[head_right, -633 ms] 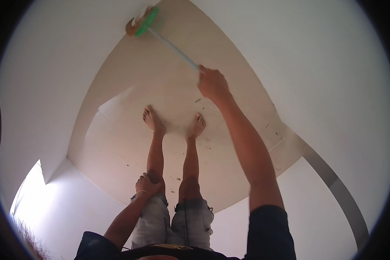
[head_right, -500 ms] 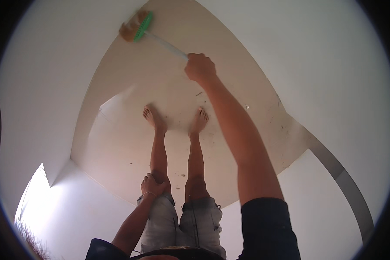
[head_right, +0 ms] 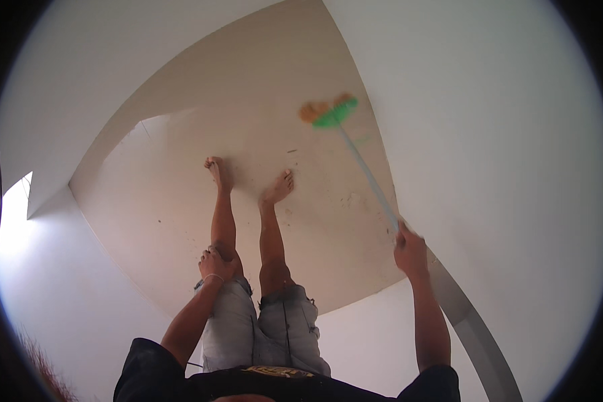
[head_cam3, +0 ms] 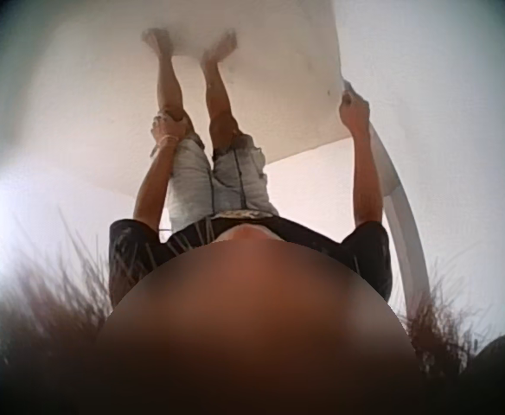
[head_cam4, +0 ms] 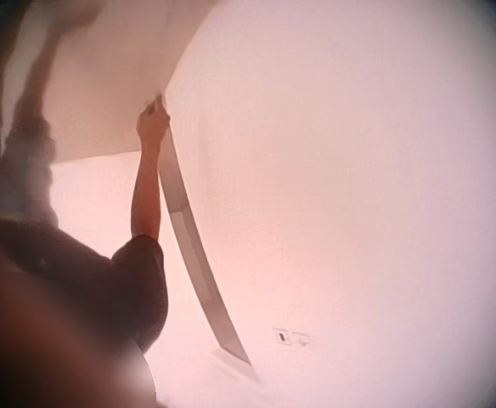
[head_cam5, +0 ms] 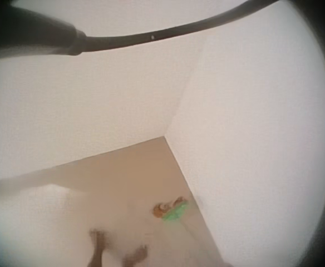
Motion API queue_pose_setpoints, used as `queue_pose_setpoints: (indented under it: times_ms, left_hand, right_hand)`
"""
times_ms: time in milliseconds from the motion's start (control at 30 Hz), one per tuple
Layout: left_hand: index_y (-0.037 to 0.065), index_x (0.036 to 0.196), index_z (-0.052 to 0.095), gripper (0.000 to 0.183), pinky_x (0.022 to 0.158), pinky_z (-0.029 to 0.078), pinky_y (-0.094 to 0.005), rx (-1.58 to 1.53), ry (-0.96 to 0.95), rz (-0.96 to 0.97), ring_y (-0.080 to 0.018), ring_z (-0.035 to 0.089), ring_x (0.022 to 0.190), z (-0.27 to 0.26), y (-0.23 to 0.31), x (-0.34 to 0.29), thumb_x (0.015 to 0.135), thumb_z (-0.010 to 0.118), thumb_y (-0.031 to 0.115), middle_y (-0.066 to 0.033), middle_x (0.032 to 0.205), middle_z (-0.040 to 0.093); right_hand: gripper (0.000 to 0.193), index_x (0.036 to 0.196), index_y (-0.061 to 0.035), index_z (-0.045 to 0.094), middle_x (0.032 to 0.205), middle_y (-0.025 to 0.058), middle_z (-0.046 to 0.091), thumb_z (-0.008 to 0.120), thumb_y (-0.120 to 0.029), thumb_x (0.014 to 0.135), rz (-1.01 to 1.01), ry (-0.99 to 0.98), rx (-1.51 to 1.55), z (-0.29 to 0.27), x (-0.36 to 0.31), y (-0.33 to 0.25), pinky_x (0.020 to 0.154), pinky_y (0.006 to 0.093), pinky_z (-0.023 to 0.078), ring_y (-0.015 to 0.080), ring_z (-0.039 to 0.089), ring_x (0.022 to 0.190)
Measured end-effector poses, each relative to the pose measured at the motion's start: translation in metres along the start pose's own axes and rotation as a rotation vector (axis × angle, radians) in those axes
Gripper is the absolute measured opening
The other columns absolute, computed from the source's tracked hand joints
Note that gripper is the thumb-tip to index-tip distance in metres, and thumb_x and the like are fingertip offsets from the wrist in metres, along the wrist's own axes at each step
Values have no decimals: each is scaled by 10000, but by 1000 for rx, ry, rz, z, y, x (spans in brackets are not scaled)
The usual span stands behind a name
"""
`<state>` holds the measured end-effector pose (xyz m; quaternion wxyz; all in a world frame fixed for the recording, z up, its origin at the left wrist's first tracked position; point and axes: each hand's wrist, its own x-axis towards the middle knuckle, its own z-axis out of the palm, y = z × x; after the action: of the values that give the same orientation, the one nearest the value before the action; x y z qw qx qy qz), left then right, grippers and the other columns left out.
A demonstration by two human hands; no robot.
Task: The person picks up a bag and a bucket, then sweeps a tiled floor with a broom in a room under renovation. They move around the space, sweeping debris toward the doorway and carrying the bucket and water bottle outside.
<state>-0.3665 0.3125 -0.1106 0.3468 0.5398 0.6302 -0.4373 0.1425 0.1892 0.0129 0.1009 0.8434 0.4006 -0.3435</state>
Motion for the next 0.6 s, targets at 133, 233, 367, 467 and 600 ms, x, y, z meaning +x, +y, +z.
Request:
queue_pose_setpoints:
  times_ms: [133,233,367,467,600]
  left_hand:
    - [-119,1442,416,975,1086,442,-457,-16,44,14,-390,568,1264,-1,4,-5,734,735,470,-262,1340,561]
    - [-124,1452,398,994,1088,443,-457,-13,25,14,-391,562,1273,-11,17,-8,734,738,474,-272,1357,552]
    - [-123,1439,418,1007,1072,468,-449,-20,-86,-55,-390,581,1267,-39,27,-12,748,736,538,-289,1356,567]
    - [-115,1398,473,972,1047,491,-447,-73,-224,-83,-379,622,1226,-58,31,0,767,726,580,-284,1299,619]
    - [-98,1303,564,872,1001,527,-445,-101,-400,-26,-365,673,1159,-77,28,16,797,710,598,-264,1238,676]
  right_hand:
    - [357,1345,-132,637,977,240,701,583,-163,994,-286,165,151,31,200,-139,788,511,542,435,684,929]
    - [356,1330,-87,621,1054,201,716,542,-204,1003,-243,38,138,88,312,-205,855,508,567,416,691,990]
    - [421,1413,-90,560,1118,183,707,525,-172,1002,-198,-112,-2,133,291,-173,868,492,582,385,692,1015]
    - [464,1436,-72,538,1092,218,705,549,-145,978,16,-296,-163,99,175,-56,861,525,556,423,685,1001]
    - [429,1356,-11,601,1076,271,704,573,-137,947,227,-522,-317,4,32,50,902,528,553,446,682,1034]
